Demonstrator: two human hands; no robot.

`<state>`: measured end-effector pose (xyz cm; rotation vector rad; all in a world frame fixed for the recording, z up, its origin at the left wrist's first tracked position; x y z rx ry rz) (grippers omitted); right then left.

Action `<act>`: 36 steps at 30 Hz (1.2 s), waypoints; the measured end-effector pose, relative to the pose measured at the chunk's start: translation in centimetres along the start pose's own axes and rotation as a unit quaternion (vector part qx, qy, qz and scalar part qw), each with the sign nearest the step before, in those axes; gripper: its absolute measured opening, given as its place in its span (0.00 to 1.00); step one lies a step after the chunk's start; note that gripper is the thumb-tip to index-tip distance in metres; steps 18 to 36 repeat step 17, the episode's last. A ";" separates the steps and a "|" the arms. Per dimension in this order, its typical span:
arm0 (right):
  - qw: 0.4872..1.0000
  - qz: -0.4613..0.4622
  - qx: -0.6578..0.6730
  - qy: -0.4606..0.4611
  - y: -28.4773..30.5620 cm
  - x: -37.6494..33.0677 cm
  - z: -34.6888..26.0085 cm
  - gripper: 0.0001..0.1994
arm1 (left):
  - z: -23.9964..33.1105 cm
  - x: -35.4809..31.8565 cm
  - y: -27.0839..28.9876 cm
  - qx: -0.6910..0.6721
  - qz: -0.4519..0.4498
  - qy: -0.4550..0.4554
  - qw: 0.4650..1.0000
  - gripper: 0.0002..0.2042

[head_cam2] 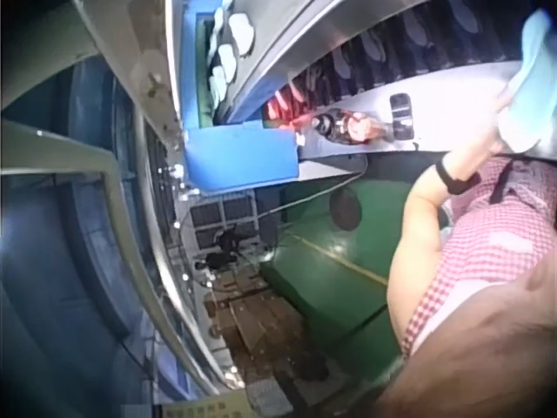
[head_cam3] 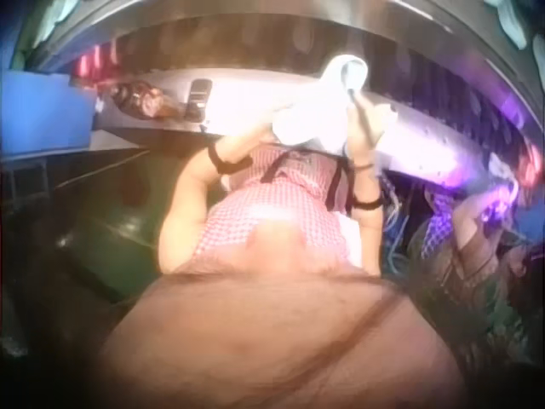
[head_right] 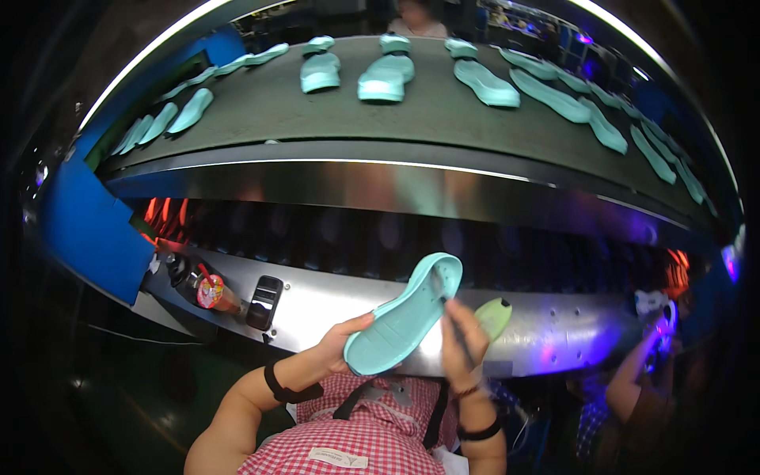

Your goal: Applying adhesive or primer to the interior of shoe soles using a brush at a conveyor station.

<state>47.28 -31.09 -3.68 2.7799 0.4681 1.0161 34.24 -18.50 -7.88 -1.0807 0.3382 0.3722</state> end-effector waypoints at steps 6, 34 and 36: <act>0.884 -0.190 0.358 -0.235 2.2 -1.8 -4.8 0.11 | 8.1 -6.7 -1.9 0.103 -0.071 -0.209 0.970 0.27; 0.842 -0.062 0.402 -0.354 0.4 -2.8 1.6 0.12 | 33.3 -4.6 -3.9 -0.279 -0.024 -0.467 0.839 0.40; 0.842 -0.062 0.402 -0.354 0.4 -2.8 1.6 0.12 | 33.3 -4.6 -3.9 -0.279 -0.024 -0.467 0.839 0.40</act>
Point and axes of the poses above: each hand's wrist, its own x-axis towards the middle knuckle, its own y-axis out of the back of the hand, z = x × y, the point moved 5 cm from there along x, towards the middle knuckle, and after that the axes turned 9 degrees about z, right-handed, at the moved point
